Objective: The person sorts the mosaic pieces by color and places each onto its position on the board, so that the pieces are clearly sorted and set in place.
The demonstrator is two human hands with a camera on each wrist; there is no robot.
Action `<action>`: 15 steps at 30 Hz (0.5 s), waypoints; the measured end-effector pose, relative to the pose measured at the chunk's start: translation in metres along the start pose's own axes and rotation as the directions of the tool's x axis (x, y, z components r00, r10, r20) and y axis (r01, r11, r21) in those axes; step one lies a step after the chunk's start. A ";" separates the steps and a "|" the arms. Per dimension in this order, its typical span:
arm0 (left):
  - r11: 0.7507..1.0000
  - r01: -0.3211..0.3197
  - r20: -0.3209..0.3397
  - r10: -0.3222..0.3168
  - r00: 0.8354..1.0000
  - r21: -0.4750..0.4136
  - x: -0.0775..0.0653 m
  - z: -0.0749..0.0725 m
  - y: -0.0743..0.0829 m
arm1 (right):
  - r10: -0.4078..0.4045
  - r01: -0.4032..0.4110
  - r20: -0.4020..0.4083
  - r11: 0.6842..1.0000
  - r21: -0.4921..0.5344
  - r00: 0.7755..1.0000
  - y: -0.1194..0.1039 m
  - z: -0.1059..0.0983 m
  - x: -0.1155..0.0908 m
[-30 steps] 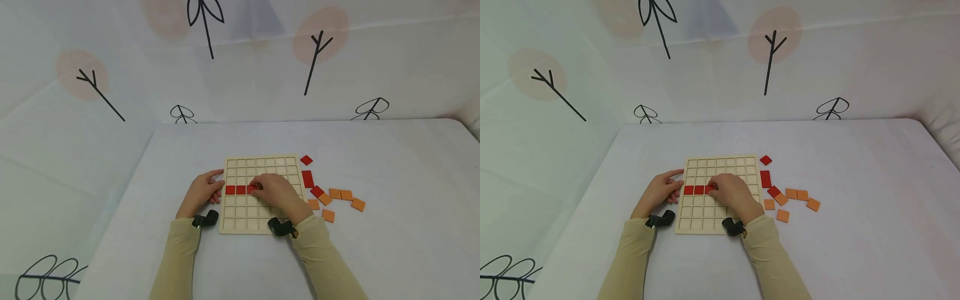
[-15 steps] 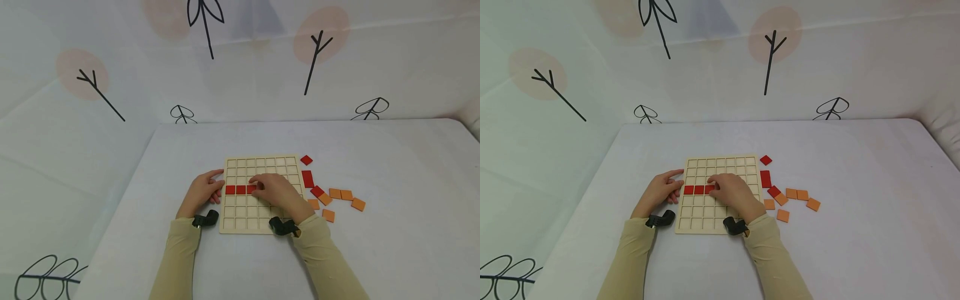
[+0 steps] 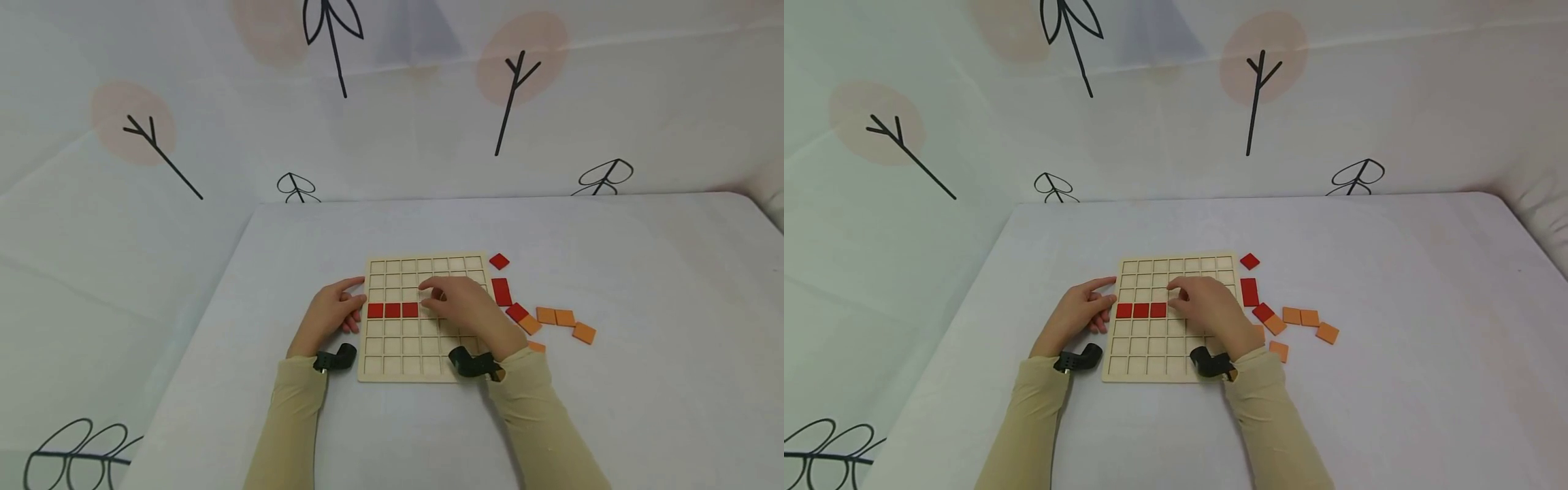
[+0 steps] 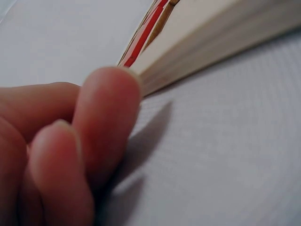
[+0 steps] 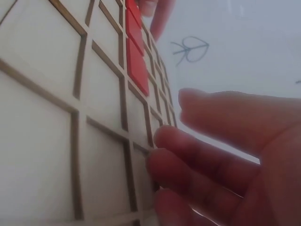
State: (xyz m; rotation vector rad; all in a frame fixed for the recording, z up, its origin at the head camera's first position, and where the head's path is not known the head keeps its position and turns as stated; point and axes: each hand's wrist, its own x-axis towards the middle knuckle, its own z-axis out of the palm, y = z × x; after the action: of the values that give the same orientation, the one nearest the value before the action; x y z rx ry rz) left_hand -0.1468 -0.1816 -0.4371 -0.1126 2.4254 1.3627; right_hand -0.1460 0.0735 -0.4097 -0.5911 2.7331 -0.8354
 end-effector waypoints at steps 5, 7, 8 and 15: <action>1.000 -0.007 0.003 0.007 1.000 -0.001 0.000 -0.001 0.000 | 0.011 -0.011 -0.017 1.000 0.023 1.000 0.005 -0.007 -0.003; 1.000 -0.010 0.004 0.010 1.000 0.000 0.000 -0.001 0.000 | 0.016 -0.015 -0.023 0.999 0.043 1.000 0.007 -0.011 -0.004; 1.000 -0.011 0.004 0.011 1.000 0.001 0.000 -0.001 0.000 | 0.019 -0.018 -0.026 0.998 0.054 0.999 0.008 -0.013 -0.005; 1.000 -0.017 0.008 0.017 1.000 0.001 -0.001 0.000 0.000 | 0.054 -0.050 -0.049 0.995 0.087 0.997 0.017 -0.022 -0.010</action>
State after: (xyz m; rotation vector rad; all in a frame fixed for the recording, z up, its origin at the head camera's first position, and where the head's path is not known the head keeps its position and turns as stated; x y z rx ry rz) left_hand -0.1460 -0.1820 -0.4364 -0.0859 2.4255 1.3668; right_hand -0.1499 0.1014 -0.4004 -0.4858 2.7287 -0.9626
